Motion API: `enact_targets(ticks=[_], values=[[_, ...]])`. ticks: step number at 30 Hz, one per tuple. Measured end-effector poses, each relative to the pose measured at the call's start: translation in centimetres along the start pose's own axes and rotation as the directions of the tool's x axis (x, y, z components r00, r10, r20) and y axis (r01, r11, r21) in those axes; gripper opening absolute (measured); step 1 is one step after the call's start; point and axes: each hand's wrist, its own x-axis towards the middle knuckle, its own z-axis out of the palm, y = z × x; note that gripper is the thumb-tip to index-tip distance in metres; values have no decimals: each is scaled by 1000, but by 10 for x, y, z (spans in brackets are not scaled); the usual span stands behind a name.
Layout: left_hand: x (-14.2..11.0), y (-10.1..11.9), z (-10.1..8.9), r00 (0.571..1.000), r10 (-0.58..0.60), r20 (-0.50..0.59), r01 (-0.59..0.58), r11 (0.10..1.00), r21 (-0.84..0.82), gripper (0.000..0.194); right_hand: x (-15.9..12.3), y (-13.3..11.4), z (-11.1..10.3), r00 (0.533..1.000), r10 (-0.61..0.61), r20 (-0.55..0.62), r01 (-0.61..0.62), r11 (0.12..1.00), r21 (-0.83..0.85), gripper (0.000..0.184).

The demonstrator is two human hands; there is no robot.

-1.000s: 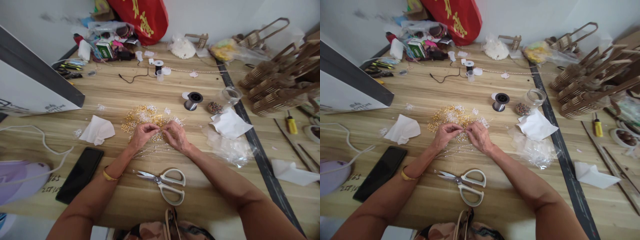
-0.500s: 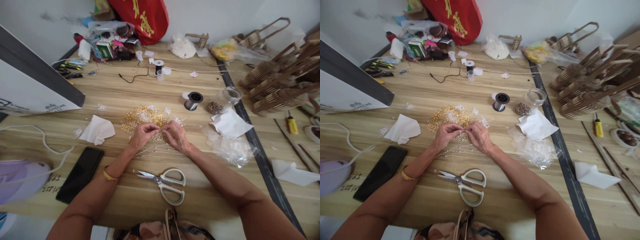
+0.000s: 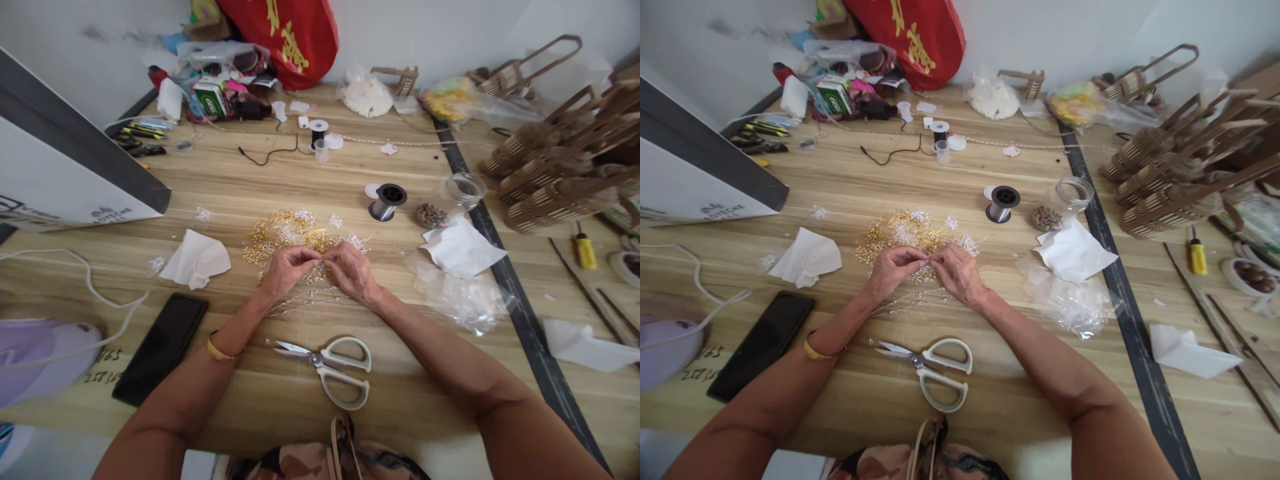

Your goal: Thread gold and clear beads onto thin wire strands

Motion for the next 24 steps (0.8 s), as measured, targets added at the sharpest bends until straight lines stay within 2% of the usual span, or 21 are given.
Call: enact_targets(ticks=[13,24], values=[[0,1,1,1000,1,20,0,999,-45,12,1,0,-1,999,-6,34,5,1000,20,8],[0,4,0,1000,19,10,-18,997,-81,11,1,-2,-1,1000,2,14,-3,999,39,8]])
